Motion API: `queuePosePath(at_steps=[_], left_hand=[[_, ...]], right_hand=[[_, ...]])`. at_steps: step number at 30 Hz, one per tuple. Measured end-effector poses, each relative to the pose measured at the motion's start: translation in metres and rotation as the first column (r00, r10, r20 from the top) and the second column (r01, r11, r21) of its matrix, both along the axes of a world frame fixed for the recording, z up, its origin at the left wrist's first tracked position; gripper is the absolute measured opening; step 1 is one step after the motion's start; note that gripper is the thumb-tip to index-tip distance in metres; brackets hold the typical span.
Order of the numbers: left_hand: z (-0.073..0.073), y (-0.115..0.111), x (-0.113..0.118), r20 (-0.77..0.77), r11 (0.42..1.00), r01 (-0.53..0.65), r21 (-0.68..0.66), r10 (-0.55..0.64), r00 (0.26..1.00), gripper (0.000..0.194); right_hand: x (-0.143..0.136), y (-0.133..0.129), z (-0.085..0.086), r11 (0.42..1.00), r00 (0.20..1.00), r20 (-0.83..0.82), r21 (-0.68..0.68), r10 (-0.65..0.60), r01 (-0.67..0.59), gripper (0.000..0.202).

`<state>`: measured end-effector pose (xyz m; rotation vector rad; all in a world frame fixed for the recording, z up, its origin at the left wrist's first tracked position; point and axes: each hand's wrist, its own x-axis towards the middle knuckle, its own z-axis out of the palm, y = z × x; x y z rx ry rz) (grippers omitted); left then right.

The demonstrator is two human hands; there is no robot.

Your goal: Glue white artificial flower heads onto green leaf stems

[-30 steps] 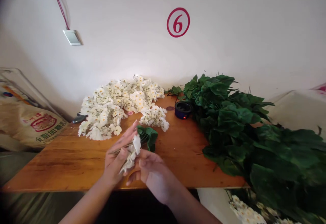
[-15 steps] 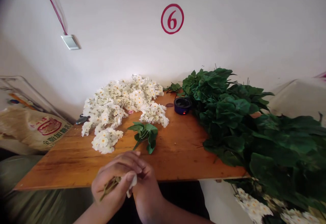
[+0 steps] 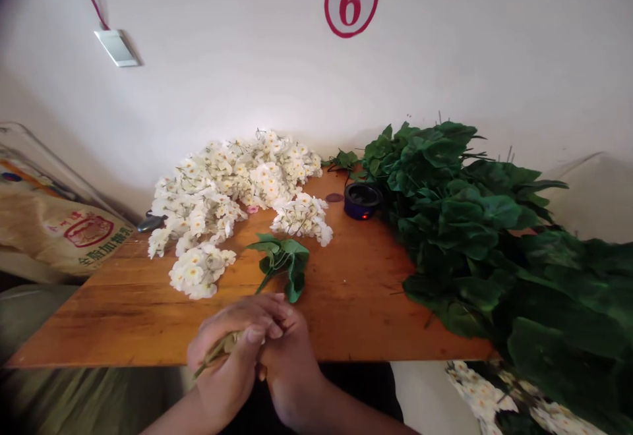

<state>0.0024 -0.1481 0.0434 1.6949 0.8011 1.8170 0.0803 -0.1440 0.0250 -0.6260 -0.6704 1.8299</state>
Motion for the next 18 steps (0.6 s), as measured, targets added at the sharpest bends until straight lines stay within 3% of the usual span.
queuePosePath(at_steps=[4,8,15,18], left_hand=[[-0.003,0.013,-0.004,-0.028,0.986,-0.142,-0.091,0.14,0.99,0.016],[-0.008,0.026,-0.003,0.026,0.954,-0.263,-0.147,0.269,0.963,0.027],[-0.017,0.034,-0.013,-0.14,0.983,-0.15,0.101,0.164,0.977,0.035],[-0.023,0.038,-0.015,-0.171,0.975,-0.137,0.174,0.167,0.971,0.033]], right_hand=[[0.002,0.007,0.003,0.999,0.998,-0.052,-0.047,0.023,-0.025,0.026],[0.004,0.011,0.005,0.997,0.983,-0.163,0.007,0.081,-0.081,0.036],[0.013,0.022,0.004,0.991,0.992,-0.052,-0.065,0.115,-0.118,0.044],[0.017,0.025,0.006,0.989,0.987,0.059,0.005,0.149,-0.15,0.026]])
